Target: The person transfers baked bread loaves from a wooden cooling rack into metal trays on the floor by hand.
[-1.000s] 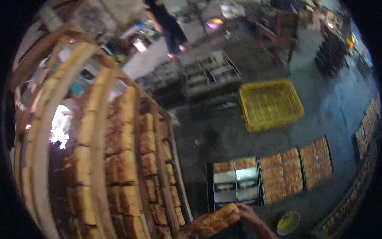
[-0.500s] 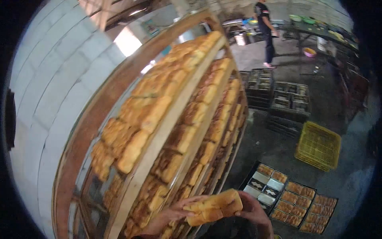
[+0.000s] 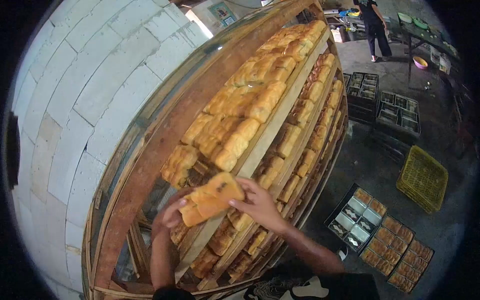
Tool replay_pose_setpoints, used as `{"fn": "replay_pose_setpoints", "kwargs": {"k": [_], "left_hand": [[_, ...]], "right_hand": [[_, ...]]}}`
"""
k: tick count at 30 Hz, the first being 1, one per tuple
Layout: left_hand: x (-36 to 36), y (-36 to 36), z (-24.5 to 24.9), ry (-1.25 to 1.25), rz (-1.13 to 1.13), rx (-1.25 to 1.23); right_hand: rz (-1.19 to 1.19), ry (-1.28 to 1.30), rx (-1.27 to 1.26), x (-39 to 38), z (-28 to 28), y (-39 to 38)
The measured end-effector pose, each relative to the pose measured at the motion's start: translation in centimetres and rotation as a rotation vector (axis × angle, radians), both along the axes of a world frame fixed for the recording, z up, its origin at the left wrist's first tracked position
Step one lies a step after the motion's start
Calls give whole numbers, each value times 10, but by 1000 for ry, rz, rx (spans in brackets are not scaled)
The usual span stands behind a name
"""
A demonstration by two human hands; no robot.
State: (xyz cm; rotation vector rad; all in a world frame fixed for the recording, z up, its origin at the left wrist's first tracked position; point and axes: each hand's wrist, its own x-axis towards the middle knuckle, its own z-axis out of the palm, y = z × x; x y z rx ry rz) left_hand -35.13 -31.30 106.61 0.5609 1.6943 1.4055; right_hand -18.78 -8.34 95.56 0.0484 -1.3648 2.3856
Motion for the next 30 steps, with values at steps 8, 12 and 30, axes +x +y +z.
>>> {"fn": "replay_pose_setpoints", "kwargs": {"k": [8,12,30], "left_hand": [[-27,1,19,556,128,-521],[-39,22,-4,782,-211,-288],[-104,18,-23,1050,93,-365]], "right_hand": [[-614,98,877,-69,-2,-50],[-776,91,1062,-67,-13,-53],[-725,-790,382,129,-257,-51]]}}
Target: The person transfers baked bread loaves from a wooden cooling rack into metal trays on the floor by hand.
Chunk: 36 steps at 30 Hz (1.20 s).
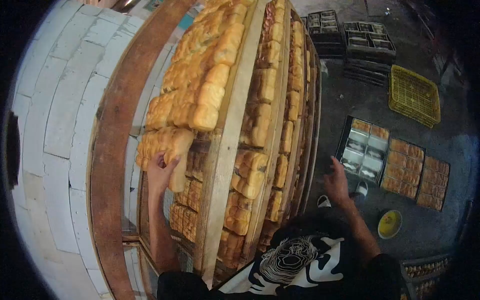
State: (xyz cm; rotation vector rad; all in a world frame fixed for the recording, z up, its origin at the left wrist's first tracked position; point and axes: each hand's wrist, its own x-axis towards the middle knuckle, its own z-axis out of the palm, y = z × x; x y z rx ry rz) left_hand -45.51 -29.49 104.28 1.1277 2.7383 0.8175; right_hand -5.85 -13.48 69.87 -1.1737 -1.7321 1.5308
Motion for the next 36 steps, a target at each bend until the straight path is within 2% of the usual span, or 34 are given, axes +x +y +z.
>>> {"fn": "replay_pose_setpoints", "kwargs": {"k": [2,6,8,9,11,12,14,16,17,18,19,21,22,23,25,26,27,28,29,30,31,33,34,36], "left_hand": [[12,11,3,93,121,-146],[-4,-1,-6,179,53,-129],[-6,-2,-10,135,75,-44],[-2,-1,-11,126,59,-45],[13,5,-4,314,6,-168],[23,10,7,219,-27,-240],[27,7,8,263,-42,-182],[47,15,14,308,-57,-126],[69,19,25,412,-90,-72],[88,22,33,518,-117,-15],[100,24,35,505,-133,-10],[124,28,37,428,-357,121],[145,35,45,468,-486,64],[157,41,45,454,-492,70],[174,62,45,370,-836,-41],[181,78,43,326,-914,-122],[189,96,42,308,-926,-112],[198,115,40,313,-1026,-221],[204,135,37,320,-1126,-333],[205,157,32,284,-1185,-401],[205,182,25,256,-1241,-466],[213,232,7,307,-1248,-526],[225,254,5,283,-1220,-555],[238,291,-10,275,-1222,-589]], "right_hand": [[-53,-301,169,28,-62,-13],[-77,-303,150,92,-146,-48],[-166,-409,-44,112,-167,-61],[-181,-419,-48,122,-187,-67],[-256,-457,-50,139,-231,-86],[-281,-475,-52,143,-237,-92],[-322,-572,-120,149,-244,-98],[-382,-595,-186,161,-291,-109],[-408,-599,-251,171,-305,-117],[-427,-611,-255,178,-307,-123],[-452,-614,-257,174,-295,-126],[-494,-626,-258,171,-284,-127],[-474,-615,-306,171,-290,-127],[-450,-604,-353,174,-295,-129],[-436,-569,-414,167,-290,-122],[-408,-528,-474,168,-280,-120],[-406,-501,-395,168,-297,-121],[-402,-477,-318,170,-314,-125],[-402,-537,-346,169,-292,-120],[-400,-592,-377,162,-267,-112],[-410,-602,-379,162,-264,-112],[-412,-635,-312,159,-263,-101],[-421,-634,-316,158,-243,-95],[-459,-451,-572,161,-193,-86]]}}
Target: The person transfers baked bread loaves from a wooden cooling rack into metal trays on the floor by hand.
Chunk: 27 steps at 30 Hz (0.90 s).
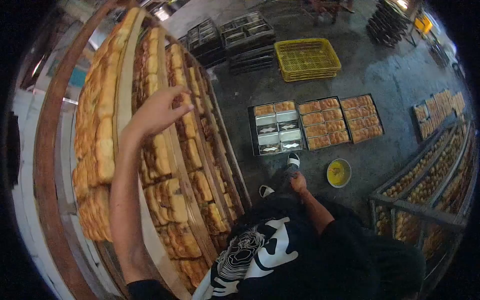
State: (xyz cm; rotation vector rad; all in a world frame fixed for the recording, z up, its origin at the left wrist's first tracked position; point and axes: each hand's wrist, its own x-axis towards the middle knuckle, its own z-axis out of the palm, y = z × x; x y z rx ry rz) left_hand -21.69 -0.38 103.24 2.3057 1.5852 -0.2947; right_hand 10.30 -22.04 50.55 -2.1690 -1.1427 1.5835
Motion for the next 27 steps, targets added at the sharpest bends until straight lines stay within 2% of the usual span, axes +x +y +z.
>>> {"fn": "replay_pose_setpoints", "kwargs": {"k": [1,2,3,5,7,9,11,13,14,15,16,18,19,21,22,23,24,27], "left_hand": [[-2,20,-25,-101,31,3],[-2,38,-51,-204,61,1],[0,50,-73,-205,31,-4],[3,68,-121,-445,180,-188],[2,85,-187,-523,116,-227],[14,75,-234,-644,264,-338],[32,57,-259,-760,422,-531],[38,36,-311,-881,630,-618],[40,26,-333,-863,625,-645],[39,10,-354,-946,740,-674],[31,-12,-374,-1024,865,-700],[-4,-40,-442,-1032,952,-769],[-9,-55,-457,-923,1173,-770],[-42,-81,-491,-781,1123,-794],[-52,-97,-513,-835,1168,-767],[-59,-109,-530,-788,1279,-800],[-61,-113,-542,-743,1387,-828],[-32,-105,-502,-601,1335,-757]], "right_hand": [[-33,5,-1,0,-9,-2],[-92,-70,121,6,-41,-12],[-147,-153,243,16,-66,-21],[-261,-102,205,32,-87,-36],[-357,-41,165,45,-83,-45],[-364,-135,157,55,-56,-50],[-441,-82,102,77,-118,-68],[-518,-35,28,103,-192,-79],[-491,-23,129,115,-226,-85],[-463,-11,215,118,-243,-106],[-481,-13,173,114,-232,-121],[-309,-130,206,125,-192,-83],[-257,-175,229,133,-170,-56],[-570,47,-50,131,-129,-27],[-578,52,-51,130,-122,-19],[-514,-40,7,130,-119,-9],[-449,-132,69,130,-116,4],[-441,-106,-9,128,-105,42]]}}
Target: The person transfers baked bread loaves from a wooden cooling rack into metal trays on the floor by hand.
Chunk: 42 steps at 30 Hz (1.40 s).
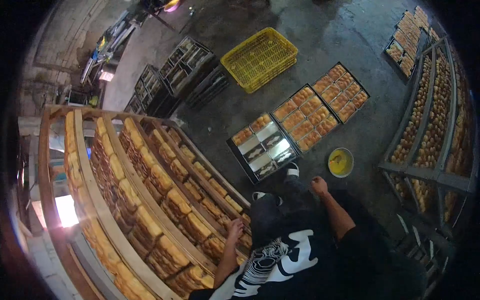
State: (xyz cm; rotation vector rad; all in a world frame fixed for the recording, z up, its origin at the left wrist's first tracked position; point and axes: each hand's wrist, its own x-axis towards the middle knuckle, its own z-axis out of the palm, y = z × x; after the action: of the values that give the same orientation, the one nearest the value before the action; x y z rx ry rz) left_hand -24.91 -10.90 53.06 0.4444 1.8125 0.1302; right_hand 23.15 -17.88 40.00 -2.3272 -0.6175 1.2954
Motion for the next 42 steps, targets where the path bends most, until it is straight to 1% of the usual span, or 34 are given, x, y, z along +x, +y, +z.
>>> {"fn": "replay_pose_setpoints", "kwargs": {"k": [1,3,5,6,7,8,9,11,12,13,14,15,16,17,18,19,20,22,24,26,27,28,29,30,31,32,33,35,37,40,42], "left_hand": [[6,7,2,32,-21,-26],[-23,-10,-62,-14,-86,103],[3,23,-43,79,-334,73],[11,40,-58,62,-348,88],[11,49,-82,95,-441,88],[15,55,-109,130,-522,79],[23,72,-131,118,-517,77],[37,125,-193,180,-747,-33],[36,141,-239,230,-800,99],[34,155,-287,277,-852,231],[40,180,-317,259,-847,346],[44,211,-353,241,-838,460],[51,246,-392,222,-784,440],[59,278,-413,245,-866,673],[71,316,-425,220,-894,655],[83,342,-437,357,-933,706],[84,367,-454,337,-978,729],[95,404,-470,372,-998,695],[99,425,-485,403,-1006,683],[99,435,-498,462,-1149,823],[99,439,-500,459,-1148,819],[97,441,-504,479,-1184,825],[96,443,-508,497,-1221,828],[94,445,-518,491,-1220,821],[90,446,-527,484,-1219,866],[86,447,-536,475,-1222,910],[84,449,-539,475,-1221,901],[84,454,-543,421,-1215,920],[84,457,-550,427,-1212,931],[85,460,-551,454,-1216,929],[89,462,-547,470,-1220,918]], "right_hand": [[-10,0,7,-4,-5,11],[115,-58,16,-13,-18,28],[152,0,-60,-24,-39,51],[192,24,-84,-31,-41,69],[229,47,-110,-41,-46,87],[245,6,-40,-52,-73,96],[273,-29,26,-64,-102,109],[201,221,-110,-81,-111,168],[203,223,-128,-92,-147,186],[355,153,-45,-103,-197,200],[511,79,44,-110,-240,217],[559,64,35,-116,-248,249],[606,55,22,-123,-255,282],[590,-5,112,-132,-299,300],[576,-59,200,-143,-317,325],[663,-37,268,-143,-332,345],[636,4,150,-154,-340,369],[649,-20,280,-166,-361,404],[653,-146,481,-177,-395,425],[660,-179,508,-187,-398,447],[663,-224,545,-190,-397,459],[666,-223,539,-194,-399,467],[704,-271,593,-198,-400,474],[743,-320,647,-202,-405,480],[747,-313,641,-207,-414,485],[717,-385,684,-211,-422,488],[686,-459,730,-215,-426,493],[686,-430,715,-215,-431,497],[688,-405,707,-215,-432,503],[664,-453,712,-216,-437,508],[698,-477,651,-215,-440,513]]}}
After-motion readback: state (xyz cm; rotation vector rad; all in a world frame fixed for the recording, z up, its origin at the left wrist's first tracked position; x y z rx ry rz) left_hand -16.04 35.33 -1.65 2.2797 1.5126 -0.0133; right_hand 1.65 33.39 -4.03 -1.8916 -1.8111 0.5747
